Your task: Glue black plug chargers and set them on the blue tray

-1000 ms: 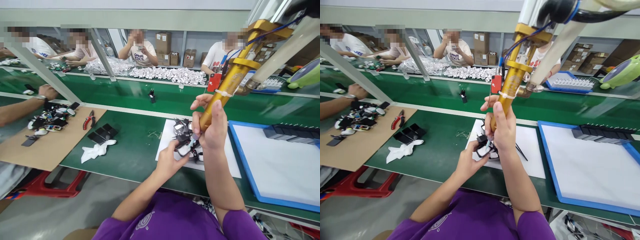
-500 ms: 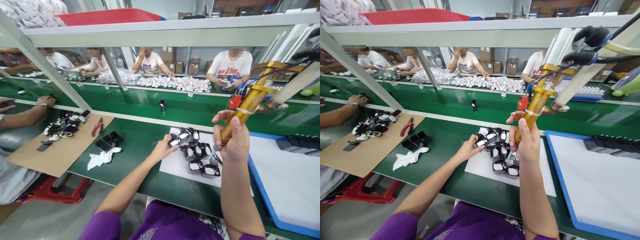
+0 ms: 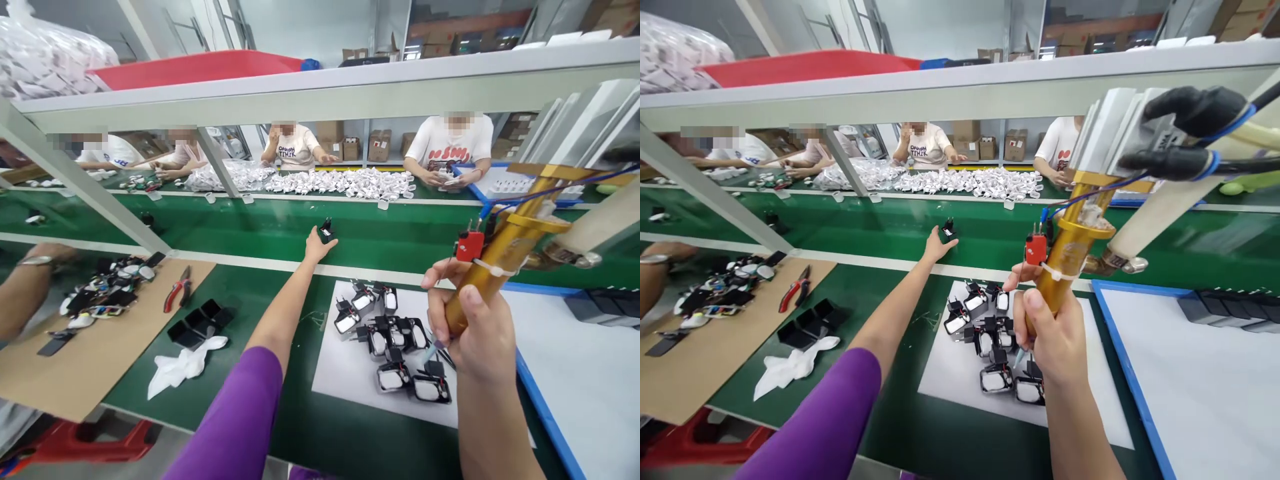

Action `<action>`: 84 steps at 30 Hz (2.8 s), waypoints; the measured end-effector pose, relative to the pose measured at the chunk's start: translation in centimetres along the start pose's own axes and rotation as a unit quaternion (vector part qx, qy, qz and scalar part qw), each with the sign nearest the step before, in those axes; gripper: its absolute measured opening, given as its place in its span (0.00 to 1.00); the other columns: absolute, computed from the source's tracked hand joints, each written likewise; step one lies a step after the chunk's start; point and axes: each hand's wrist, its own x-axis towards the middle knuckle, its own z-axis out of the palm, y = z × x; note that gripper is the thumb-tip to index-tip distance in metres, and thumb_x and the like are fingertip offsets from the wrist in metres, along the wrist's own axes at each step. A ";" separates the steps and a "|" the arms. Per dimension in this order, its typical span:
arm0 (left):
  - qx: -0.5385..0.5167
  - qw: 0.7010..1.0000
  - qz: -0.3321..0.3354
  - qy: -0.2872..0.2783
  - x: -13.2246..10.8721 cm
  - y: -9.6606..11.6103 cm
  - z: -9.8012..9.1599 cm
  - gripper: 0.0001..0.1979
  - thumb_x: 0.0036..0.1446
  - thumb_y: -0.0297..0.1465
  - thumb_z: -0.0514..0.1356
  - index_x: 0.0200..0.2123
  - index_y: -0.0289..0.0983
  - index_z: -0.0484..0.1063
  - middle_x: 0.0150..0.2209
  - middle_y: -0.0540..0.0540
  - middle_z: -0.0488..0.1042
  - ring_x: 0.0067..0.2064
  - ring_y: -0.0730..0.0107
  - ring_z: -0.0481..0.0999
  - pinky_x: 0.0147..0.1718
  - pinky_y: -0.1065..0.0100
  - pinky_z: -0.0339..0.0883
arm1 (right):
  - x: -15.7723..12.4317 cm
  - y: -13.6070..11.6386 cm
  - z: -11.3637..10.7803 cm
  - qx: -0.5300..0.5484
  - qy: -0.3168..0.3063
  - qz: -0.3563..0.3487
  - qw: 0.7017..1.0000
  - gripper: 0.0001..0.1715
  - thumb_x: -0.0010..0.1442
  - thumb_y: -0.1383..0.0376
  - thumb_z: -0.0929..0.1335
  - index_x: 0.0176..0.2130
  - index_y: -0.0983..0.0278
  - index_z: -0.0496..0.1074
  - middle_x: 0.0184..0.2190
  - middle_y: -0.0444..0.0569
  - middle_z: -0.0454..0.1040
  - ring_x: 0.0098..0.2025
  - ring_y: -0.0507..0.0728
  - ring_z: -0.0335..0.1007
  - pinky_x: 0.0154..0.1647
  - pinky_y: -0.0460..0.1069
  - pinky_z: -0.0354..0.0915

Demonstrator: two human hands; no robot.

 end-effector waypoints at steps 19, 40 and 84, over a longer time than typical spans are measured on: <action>-0.074 0.966 0.095 -0.230 -24.5 -1.4 -10.1 0.30 0.45 0.39 0.70 0.50 0.40 0.63 0.50 0.41 0.76 0.52 0.56 0.75 0.54 0.55 0.67 | 0.6 -0.7 0.2 -0.023 0.027 -0.013 0.999 0.11 0.59 0.54 0.68 0.39 0.57 0.72 0.31 0.44 0.71 0.12 0.44 0.53 0.07 0.44 0.44; -0.098 0.991 0.088 0.037 -32.5 -2.4 -3.6 0.11 0.63 0.36 0.54 0.41 0.40 0.76 0.47 0.42 0.77 0.48 0.62 0.77 0.48 0.60 0.74 | -0.6 -1.4 1.1 -0.008 0.013 0.001 1.000 0.11 0.58 0.53 0.69 0.38 0.56 0.72 0.31 0.46 0.70 0.12 0.44 0.53 0.06 0.44 0.44; -0.142 0.983 0.104 -0.048 -32.6 7.7 -2.6 0.14 0.46 0.37 0.64 0.35 0.41 0.64 0.28 0.53 0.75 0.26 0.72 0.73 0.27 0.72 0.68 | -1.8 -2.0 6.5 -0.002 -0.018 -0.017 1.000 0.18 0.59 0.48 0.67 0.37 0.60 0.70 0.28 0.42 0.71 0.12 0.42 0.54 0.08 0.42 0.47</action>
